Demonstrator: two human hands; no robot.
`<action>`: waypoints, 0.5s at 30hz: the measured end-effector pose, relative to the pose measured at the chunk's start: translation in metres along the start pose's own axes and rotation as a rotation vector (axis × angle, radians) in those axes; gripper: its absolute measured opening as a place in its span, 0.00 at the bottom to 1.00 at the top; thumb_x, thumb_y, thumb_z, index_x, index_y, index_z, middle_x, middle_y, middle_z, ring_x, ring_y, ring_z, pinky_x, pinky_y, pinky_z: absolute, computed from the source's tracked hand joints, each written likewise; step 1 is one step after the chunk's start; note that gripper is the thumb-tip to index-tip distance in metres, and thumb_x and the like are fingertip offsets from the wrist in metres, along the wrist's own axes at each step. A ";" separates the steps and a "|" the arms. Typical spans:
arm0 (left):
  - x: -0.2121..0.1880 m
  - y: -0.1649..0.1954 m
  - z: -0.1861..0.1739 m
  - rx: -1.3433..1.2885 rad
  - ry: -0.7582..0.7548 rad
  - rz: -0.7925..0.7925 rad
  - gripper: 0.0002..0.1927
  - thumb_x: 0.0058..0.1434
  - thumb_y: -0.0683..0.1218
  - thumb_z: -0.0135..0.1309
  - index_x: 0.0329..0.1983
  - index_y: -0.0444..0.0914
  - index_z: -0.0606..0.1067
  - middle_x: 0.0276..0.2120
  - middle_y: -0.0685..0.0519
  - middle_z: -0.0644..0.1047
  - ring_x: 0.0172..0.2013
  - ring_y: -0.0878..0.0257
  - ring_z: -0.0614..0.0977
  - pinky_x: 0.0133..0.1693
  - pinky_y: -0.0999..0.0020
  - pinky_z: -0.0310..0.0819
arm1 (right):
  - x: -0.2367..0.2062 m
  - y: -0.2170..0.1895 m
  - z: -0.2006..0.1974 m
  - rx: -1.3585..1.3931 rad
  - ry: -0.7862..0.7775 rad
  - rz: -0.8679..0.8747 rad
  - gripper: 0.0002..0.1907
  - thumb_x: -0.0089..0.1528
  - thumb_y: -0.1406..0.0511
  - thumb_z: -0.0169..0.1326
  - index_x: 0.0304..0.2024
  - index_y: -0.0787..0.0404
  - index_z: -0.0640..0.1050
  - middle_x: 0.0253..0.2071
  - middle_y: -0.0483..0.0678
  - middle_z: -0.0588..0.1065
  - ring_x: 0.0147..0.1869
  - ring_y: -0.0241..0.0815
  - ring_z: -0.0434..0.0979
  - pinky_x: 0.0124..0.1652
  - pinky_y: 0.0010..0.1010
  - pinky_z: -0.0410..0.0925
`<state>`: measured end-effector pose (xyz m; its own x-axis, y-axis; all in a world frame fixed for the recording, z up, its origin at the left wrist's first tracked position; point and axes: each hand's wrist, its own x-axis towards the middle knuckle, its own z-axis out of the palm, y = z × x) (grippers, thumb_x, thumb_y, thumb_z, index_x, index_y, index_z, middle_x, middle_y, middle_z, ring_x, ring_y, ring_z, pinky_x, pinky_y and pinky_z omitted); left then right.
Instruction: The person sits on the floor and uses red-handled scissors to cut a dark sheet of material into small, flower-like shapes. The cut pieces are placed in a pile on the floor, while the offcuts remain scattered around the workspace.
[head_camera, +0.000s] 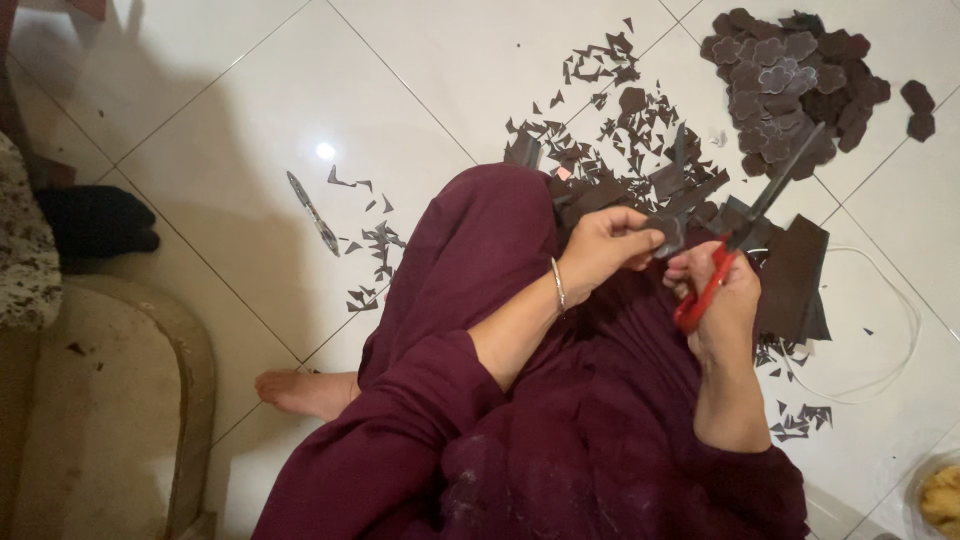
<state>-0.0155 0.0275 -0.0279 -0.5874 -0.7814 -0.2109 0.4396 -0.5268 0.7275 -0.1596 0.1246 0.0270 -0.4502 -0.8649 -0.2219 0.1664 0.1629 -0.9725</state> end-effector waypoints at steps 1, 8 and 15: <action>0.001 0.001 -0.001 -0.033 0.018 0.015 0.10 0.63 0.39 0.61 0.46 0.31 0.77 0.33 0.51 0.81 0.30 0.67 0.82 0.34 0.74 0.80 | -0.001 0.002 -0.002 0.005 -0.010 0.046 0.07 0.72 0.65 0.52 0.44 0.64 0.73 0.37 0.48 0.77 0.37 0.36 0.77 0.41 0.29 0.73; 0.001 0.005 -0.001 -0.151 0.067 0.094 0.13 0.63 0.37 0.60 0.50 0.32 0.74 0.36 0.50 0.81 0.34 0.67 0.83 0.36 0.74 0.81 | -0.020 0.031 -0.012 0.014 -0.316 0.164 0.28 0.70 0.49 0.47 0.58 0.65 0.70 0.38 0.44 0.71 0.38 0.36 0.74 0.52 0.39 0.75; 0.000 0.002 -0.002 -0.086 0.059 0.150 0.14 0.63 0.36 0.60 0.51 0.31 0.74 0.37 0.51 0.80 0.35 0.67 0.83 0.39 0.73 0.82 | -0.033 0.042 -0.005 -0.161 -0.382 0.164 0.35 0.70 0.45 0.45 0.62 0.68 0.69 0.37 0.42 0.68 0.37 0.33 0.69 0.51 0.35 0.72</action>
<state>-0.0129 0.0256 -0.0275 -0.4715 -0.8700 -0.1441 0.5770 -0.4278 0.6957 -0.1425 0.1623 -0.0070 -0.0679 -0.9298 -0.3618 0.0567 0.3584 -0.9318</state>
